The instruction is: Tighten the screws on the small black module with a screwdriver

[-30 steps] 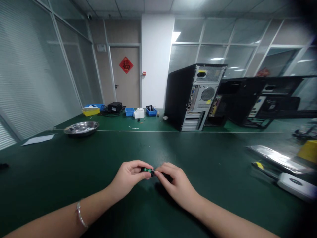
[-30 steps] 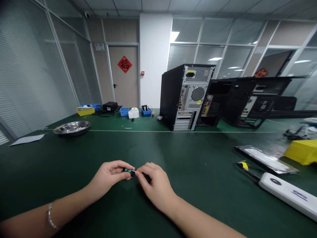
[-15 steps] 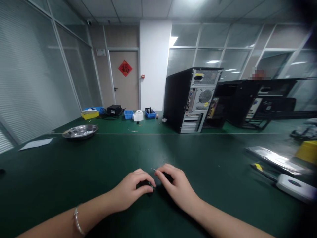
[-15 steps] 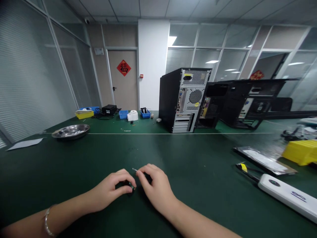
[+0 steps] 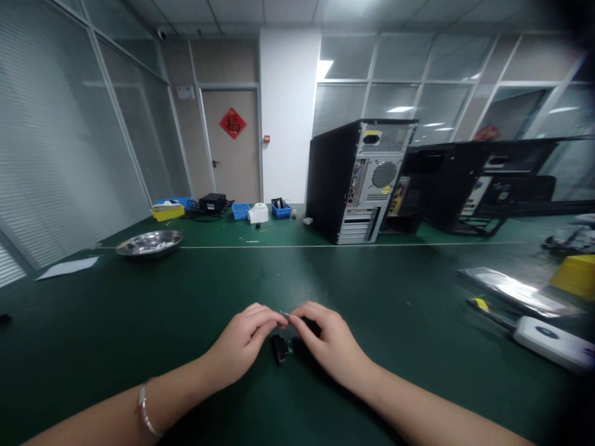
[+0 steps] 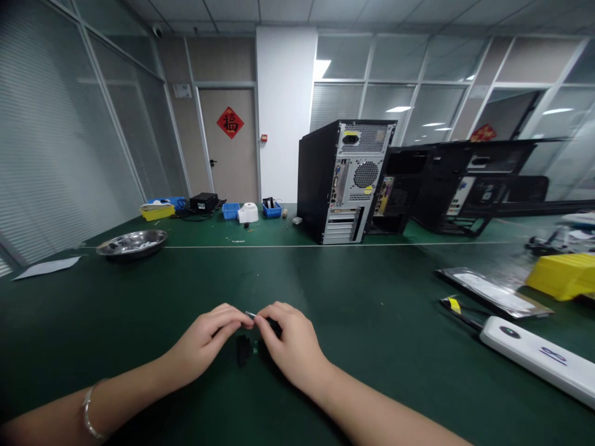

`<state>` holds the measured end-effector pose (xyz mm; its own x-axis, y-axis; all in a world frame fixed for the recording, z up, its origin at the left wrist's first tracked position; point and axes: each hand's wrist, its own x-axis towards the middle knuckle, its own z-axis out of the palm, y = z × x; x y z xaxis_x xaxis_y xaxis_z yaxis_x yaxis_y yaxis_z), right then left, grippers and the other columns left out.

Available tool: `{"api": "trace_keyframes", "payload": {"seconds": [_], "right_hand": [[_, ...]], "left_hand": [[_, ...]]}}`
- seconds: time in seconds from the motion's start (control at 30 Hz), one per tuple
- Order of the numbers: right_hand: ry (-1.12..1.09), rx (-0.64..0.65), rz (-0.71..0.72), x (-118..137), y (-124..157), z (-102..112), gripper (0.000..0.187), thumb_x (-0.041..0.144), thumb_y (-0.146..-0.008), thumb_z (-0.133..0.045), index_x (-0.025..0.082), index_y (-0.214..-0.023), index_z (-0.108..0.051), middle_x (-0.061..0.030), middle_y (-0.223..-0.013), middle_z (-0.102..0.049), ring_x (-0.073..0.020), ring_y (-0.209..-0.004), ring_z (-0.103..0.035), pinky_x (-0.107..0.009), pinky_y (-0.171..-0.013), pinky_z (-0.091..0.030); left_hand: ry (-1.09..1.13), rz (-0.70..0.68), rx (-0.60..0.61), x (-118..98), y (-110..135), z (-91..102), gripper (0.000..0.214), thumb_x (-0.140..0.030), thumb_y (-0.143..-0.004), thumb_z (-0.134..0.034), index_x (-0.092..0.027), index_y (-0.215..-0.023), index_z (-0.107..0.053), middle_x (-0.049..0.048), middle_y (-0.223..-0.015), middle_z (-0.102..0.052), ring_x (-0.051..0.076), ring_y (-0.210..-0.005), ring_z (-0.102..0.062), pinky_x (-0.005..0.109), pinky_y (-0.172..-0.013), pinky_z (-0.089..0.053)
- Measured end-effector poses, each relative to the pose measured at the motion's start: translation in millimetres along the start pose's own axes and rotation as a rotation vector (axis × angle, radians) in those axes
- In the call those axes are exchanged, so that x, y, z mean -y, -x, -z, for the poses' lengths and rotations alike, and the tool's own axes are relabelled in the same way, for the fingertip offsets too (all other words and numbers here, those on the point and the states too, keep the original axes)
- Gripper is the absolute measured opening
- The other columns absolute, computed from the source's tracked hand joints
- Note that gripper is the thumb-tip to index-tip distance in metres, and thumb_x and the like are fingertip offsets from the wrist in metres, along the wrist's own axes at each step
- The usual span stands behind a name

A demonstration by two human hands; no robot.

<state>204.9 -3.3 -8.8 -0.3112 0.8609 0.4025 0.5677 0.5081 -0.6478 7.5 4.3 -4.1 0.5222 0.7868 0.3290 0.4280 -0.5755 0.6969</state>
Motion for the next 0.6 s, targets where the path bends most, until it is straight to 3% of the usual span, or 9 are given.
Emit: {"api": "trace_keyframes", "payload": {"seconds": [0.1, 0.17, 0.3, 0.47, 0.6], "right_hand": [[0.050, 0.052, -0.023, 1.3, -0.6, 2.4, 0.014, 0.017, -0.086, -0.053, 0.022, -0.089, -0.066, -0.0021, -0.085, -0.065, -0.0178, -0.082, -0.059, -0.028, -0.074, -0.044], [0.106, 0.110, -0.039, 3.0, -0.5, 4.3, 0.018, 0.012, -0.078, -0.057, 0.021, -0.092, -0.064, -0.0025, -0.089, -0.065, -0.0189, -0.084, -0.058, -0.029, -0.074, -0.042], [0.204, 0.234, -0.018, 7.3, 1.4, 7.3, 0.022, 0.014, -0.070, -0.062, 0.020, -0.092, -0.060, -0.0025, -0.090, -0.064, -0.0192, -0.083, -0.056, -0.031, -0.075, -0.038], [0.270, 0.293, 0.000, 10.1, 3.0, 8.6, 0.018, 0.019, -0.072, -0.064, 0.019, -0.089, -0.058, -0.0033, -0.089, -0.063, -0.0191, -0.082, -0.054, -0.031, -0.075, -0.035], [0.244, 0.309, -0.027, 10.2, 2.0, 8.6, 0.017, 0.018, -0.074, -0.065, 0.019, -0.090, -0.060, -0.0037, -0.090, -0.064, -0.0193, -0.083, -0.055, -0.032, -0.076, -0.036]], "left_hand": [[-0.066, 0.080, -0.088, -1.0, 0.4, 0.9, 0.024, -0.034, -0.094, -0.044, -0.021, -0.091, -0.064, 0.0048, -0.088, -0.063, 0.020, -0.086, -0.056, 0.032, -0.080, -0.043], [-0.142, 0.096, -0.042, -2.0, 1.3, 1.3, 0.024, -0.043, -0.087, -0.055, -0.020, -0.091, -0.061, 0.0041, -0.085, -0.060, 0.021, -0.082, -0.054, 0.033, -0.075, -0.042], [-0.285, 0.076, 0.105, -3.9, 2.9, 0.7, 0.052, -0.060, -0.063, -0.073, -0.019, -0.090, -0.056, 0.0033, -0.084, -0.055, 0.022, -0.076, -0.050, 0.033, -0.070, -0.040], [-0.304, 0.069, 0.129, -4.9, 2.1, 0.1, 0.033, -0.047, -0.074, -0.068, -0.019, -0.087, -0.056, 0.0016, -0.082, -0.053, 0.020, -0.077, -0.050, 0.033, -0.071, -0.039], [-0.205, 0.116, 0.113, -3.2, 1.7, 0.8, 0.028, -0.039, -0.075, -0.069, -0.020, -0.091, -0.055, 0.0007, -0.082, -0.054, 0.019, -0.078, -0.051, 0.032, -0.071, -0.040]]}}
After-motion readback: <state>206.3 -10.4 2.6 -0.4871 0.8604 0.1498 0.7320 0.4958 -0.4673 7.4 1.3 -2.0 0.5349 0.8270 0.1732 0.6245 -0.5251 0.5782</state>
